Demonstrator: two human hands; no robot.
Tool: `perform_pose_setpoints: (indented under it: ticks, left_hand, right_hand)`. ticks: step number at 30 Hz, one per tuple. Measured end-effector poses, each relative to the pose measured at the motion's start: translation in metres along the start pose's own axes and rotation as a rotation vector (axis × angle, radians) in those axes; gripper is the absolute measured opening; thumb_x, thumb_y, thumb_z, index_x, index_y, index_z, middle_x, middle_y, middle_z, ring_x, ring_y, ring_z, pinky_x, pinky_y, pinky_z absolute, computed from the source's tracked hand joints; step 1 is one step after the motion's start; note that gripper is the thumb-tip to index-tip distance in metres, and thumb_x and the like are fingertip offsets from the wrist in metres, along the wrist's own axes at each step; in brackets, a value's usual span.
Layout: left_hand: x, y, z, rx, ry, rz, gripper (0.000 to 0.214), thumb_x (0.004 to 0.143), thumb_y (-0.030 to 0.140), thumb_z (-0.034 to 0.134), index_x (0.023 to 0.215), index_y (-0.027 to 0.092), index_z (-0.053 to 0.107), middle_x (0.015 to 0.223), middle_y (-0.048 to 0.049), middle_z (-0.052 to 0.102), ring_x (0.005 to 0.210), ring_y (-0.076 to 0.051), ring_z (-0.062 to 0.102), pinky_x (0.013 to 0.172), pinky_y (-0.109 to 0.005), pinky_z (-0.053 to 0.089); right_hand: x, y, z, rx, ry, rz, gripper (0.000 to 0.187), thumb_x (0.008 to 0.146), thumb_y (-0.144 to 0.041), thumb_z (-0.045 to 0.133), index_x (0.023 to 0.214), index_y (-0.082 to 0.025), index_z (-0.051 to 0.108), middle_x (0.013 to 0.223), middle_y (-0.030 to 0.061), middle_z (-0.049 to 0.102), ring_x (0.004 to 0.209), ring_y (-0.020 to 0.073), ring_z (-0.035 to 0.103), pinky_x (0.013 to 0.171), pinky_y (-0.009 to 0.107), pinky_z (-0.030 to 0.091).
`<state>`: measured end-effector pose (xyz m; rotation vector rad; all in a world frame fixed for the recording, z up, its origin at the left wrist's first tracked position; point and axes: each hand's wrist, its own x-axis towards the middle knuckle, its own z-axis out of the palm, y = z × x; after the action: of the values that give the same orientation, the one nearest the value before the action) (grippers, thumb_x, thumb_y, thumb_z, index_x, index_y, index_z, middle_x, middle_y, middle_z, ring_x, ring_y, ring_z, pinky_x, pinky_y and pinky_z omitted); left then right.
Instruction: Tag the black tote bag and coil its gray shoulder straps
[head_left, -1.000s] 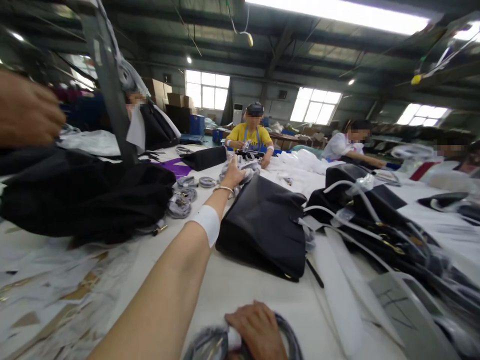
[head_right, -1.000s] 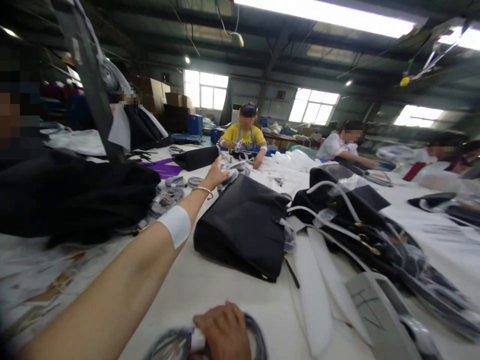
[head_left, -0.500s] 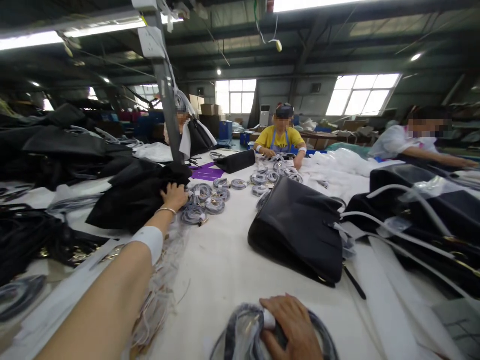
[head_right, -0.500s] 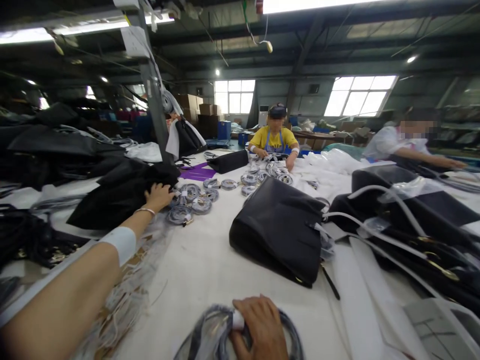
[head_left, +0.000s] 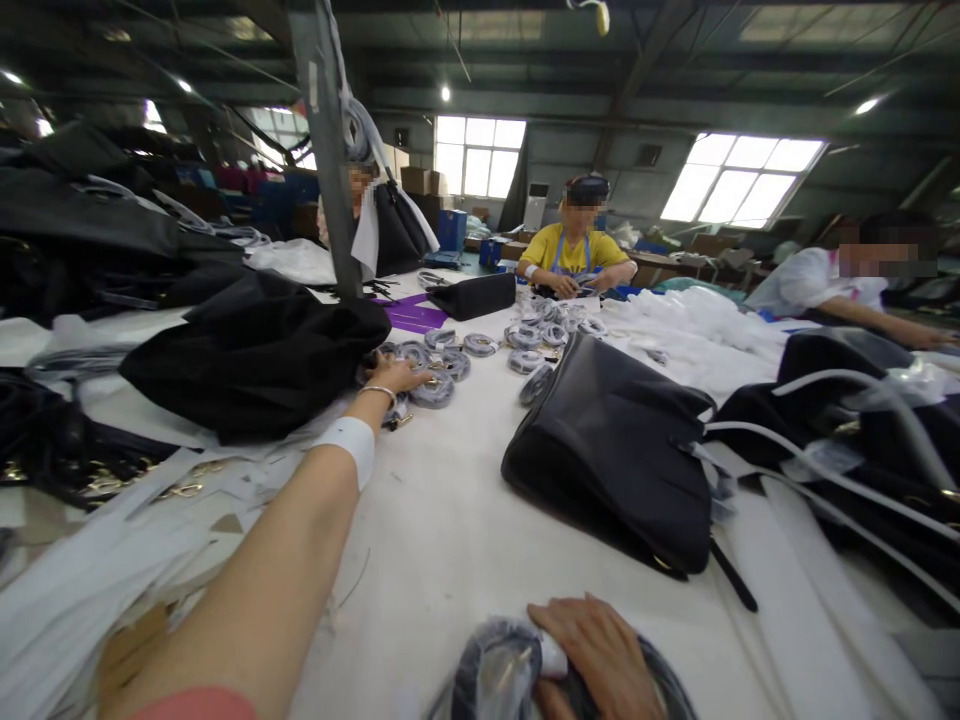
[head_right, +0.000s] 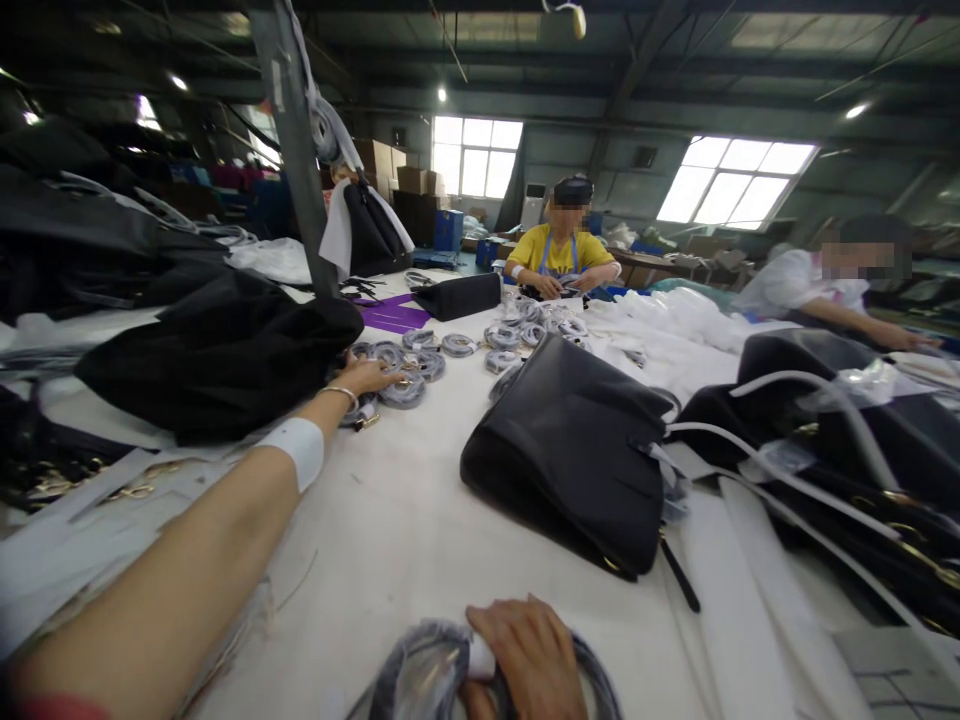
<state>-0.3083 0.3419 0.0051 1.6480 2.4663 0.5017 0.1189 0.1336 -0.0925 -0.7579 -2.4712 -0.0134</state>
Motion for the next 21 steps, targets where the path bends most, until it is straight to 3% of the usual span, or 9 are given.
perform_pose_setpoints:
  ticks: [4,7,9,11,13,15,18,21]
  left_hand:
    - [-0.036,0.044,0.01,0.062,-0.115,0.106,0.07,0.07,0.075,0.055,0.116,0.023,0.067,0.13,-0.0219,0.056,0.128,-0.047,0.039,0.099,-0.063,0.03]
    - [-0.07,0.076,0.017,0.034,-0.198,0.278,0.065,0.064,0.075,0.062,0.109,0.029,0.07,0.118,-0.013,0.065,0.116,-0.037,0.054,0.098,-0.045,0.041]
    - [-0.084,0.088,0.015,-0.032,-0.225,0.44,0.064,0.066,0.072,0.063,0.116,0.032,0.067,0.117,-0.0078,0.066,0.107,-0.028,0.06,0.094,-0.034,0.044]
    - [-0.084,0.09,0.007,-0.106,-0.187,0.548,0.064,0.077,0.068,0.055,0.129,0.03,0.057,0.123,-0.0074,0.063,0.11,-0.025,0.059,0.096,-0.03,0.042]
    - [-0.07,0.08,-0.005,-0.112,-0.064,0.48,0.06,0.089,0.061,0.041,0.135,0.024,0.051,0.13,-0.0096,0.058,0.12,-0.025,0.053,0.103,-0.032,0.037]
    - [-0.05,0.059,-0.017,-0.035,0.08,0.255,0.051,0.094,0.051,0.035,0.131,0.021,0.053,0.132,-0.0102,0.056,0.123,-0.024,0.05,0.105,-0.032,0.035]
    - [-0.028,0.017,-0.025,0.029,0.08,0.066,0.044,0.088,0.035,0.05,0.123,0.009,0.055,0.123,-0.0188,0.059,0.118,-0.031,0.052,0.101,-0.04,0.038]
    - [-0.022,-0.011,-0.018,0.111,0.049,-0.011,0.041,0.083,0.028,0.057,0.113,0.001,0.057,0.115,-0.0239,0.061,0.118,-0.038,0.05,0.097,-0.048,0.039]
  right_hand:
    - [0.003,-0.002,-0.001,-0.005,0.024,-0.007,0.055,0.076,-0.021,0.066,0.128,-0.031,0.052,0.107,-0.0004,0.072,0.095,0.0257,0.068,0.089,0.041,0.049]
    - [0.004,-0.002,-0.001,-0.005,0.044,-0.022,0.055,0.075,-0.022,0.067,0.128,-0.03,0.052,0.107,-0.0008,0.072,0.094,0.025,0.068,0.088,0.04,0.049]
    - [0.005,-0.003,-0.002,0.004,0.055,-0.023,0.055,0.075,-0.023,0.067,0.128,-0.029,0.052,0.107,-0.0006,0.072,0.094,0.0248,0.068,0.089,0.039,0.049]
    - [0.006,-0.005,-0.004,0.013,0.06,-0.016,0.053,0.076,-0.024,0.067,0.127,-0.029,0.053,0.107,0.0001,0.072,0.095,0.0248,0.068,0.089,0.039,0.049]
    - [0.006,-0.008,-0.006,0.018,0.063,0.001,0.051,0.077,-0.025,0.066,0.126,-0.029,0.053,0.106,0.0005,0.072,0.094,0.0248,0.068,0.089,0.04,0.049]
    - [0.007,-0.009,-0.008,0.02,0.062,0.017,0.05,0.077,-0.024,0.066,0.125,-0.028,0.054,0.105,0.0007,0.072,0.094,0.0246,0.068,0.089,0.04,0.049]
    - [0.007,-0.01,-0.009,0.029,0.049,0.017,0.05,0.076,-0.024,0.066,0.125,-0.029,0.054,0.105,0.0005,0.072,0.094,0.0244,0.068,0.09,0.04,0.048]
    - [0.01,-0.014,-0.012,0.032,0.055,0.043,0.049,0.076,-0.021,0.065,0.123,-0.029,0.055,0.104,0.0002,0.072,0.094,0.0241,0.067,0.091,0.04,0.048]
